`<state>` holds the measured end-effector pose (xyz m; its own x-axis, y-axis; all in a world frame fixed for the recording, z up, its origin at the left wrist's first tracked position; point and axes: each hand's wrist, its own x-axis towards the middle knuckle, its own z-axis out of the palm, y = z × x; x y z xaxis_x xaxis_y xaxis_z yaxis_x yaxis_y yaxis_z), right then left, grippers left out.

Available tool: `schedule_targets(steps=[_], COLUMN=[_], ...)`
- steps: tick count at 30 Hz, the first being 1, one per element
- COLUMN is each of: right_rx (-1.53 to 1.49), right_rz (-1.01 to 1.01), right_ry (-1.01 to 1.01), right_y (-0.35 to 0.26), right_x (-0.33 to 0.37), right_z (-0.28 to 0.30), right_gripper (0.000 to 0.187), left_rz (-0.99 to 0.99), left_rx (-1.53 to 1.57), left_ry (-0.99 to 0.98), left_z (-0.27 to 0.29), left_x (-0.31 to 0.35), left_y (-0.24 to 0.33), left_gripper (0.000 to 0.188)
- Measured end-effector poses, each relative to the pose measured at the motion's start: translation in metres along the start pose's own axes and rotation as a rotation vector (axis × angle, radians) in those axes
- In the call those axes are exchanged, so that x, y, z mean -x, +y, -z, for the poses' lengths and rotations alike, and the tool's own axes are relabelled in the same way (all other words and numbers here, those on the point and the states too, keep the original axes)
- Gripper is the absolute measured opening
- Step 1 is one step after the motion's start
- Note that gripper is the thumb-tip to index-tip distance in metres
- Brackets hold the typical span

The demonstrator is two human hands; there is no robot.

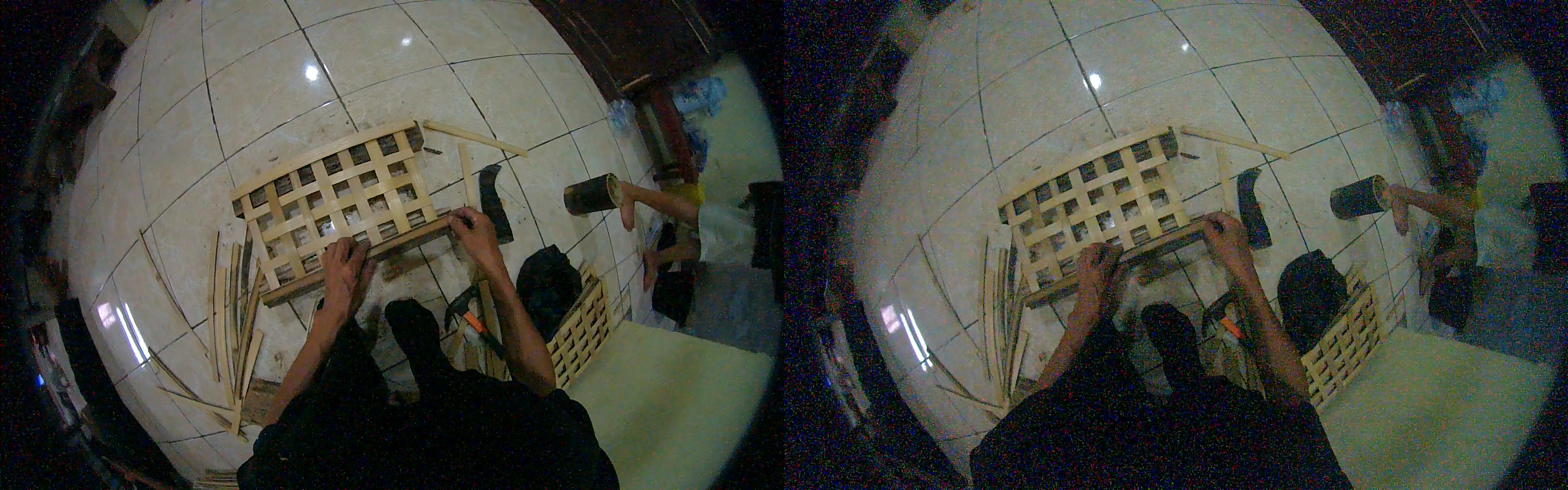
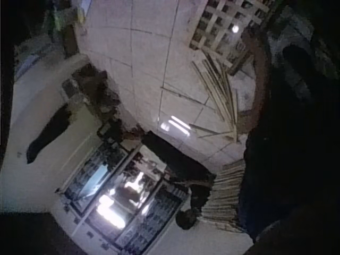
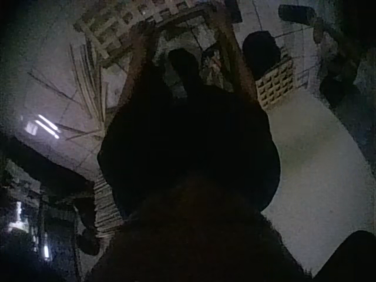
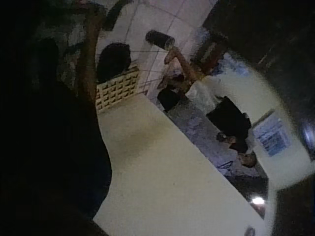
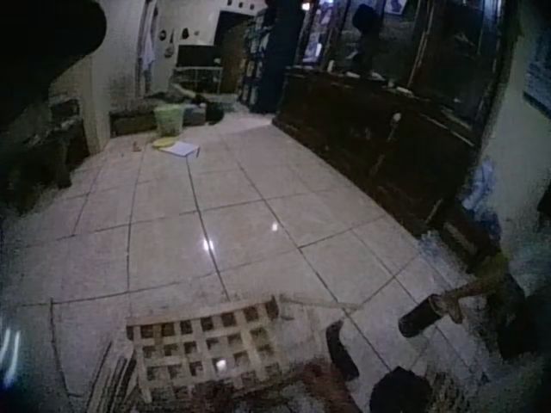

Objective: The person sits on the floor and assembles a wooden lattice by inserting thin wooden strips into a grid frame. They use a hammer to tap the strips into place and adjust the lattice orientation as needed.

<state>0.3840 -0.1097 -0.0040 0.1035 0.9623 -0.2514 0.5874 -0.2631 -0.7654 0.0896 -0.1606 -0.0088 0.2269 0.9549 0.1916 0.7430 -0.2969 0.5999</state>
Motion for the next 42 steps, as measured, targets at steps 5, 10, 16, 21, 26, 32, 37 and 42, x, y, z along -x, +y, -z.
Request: schedule_targets(steps=[5,10,16,21,26,32,37,42], right_rx=[0.048,-0.037,0.034,0.084,0.204,0.762,0.647,0.588], right_rz=[-0.011,-0.038,0.056,0.087,-0.19,-0.267,-0.001,0.001], right_ry=[-0.004,-0.057,0.031,0.162,0.408,0.277,0.409,0.447], right_y=[-0.016,-0.032,0.004,-0.022,0.076,0.192,0.211,0.26], right_x=[0.004,0.008,0.008,0.052,0.124,0.168,0.157,0.16], right_z=[0.004,0.008,-0.001,0.06,0.166,0.15,0.122,0.12], right_gripper=[0.03,0.03,0.029,0.028,0.033,0.032,0.035,0.037], left_rz=[-0.101,-0.194,-0.172,-0.161,-0.13,0.493,-0.016,-0.192], left_rx=[-0.045,-0.009,0.087,0.168,0.335,1.102,0.435,-0.039], left_ry=[0.037,-0.058,-0.06,-0.036,-0.039,-0.15,-0.151,-0.152], left_z=[-0.005,-0.04,-0.05,-0.053,-0.049,-0.081,-0.08,-0.06], left_x=[-0.022,-0.056,-0.063,-0.064,-0.069,-0.064,-0.06,-0.066], left_y=[0.026,0.047,0.054,0.049,0.059,0.034,0.023,0.054], left_gripper=[0.053,0.039,0.028,0.025,0.02,0.019,0.022,0.027])
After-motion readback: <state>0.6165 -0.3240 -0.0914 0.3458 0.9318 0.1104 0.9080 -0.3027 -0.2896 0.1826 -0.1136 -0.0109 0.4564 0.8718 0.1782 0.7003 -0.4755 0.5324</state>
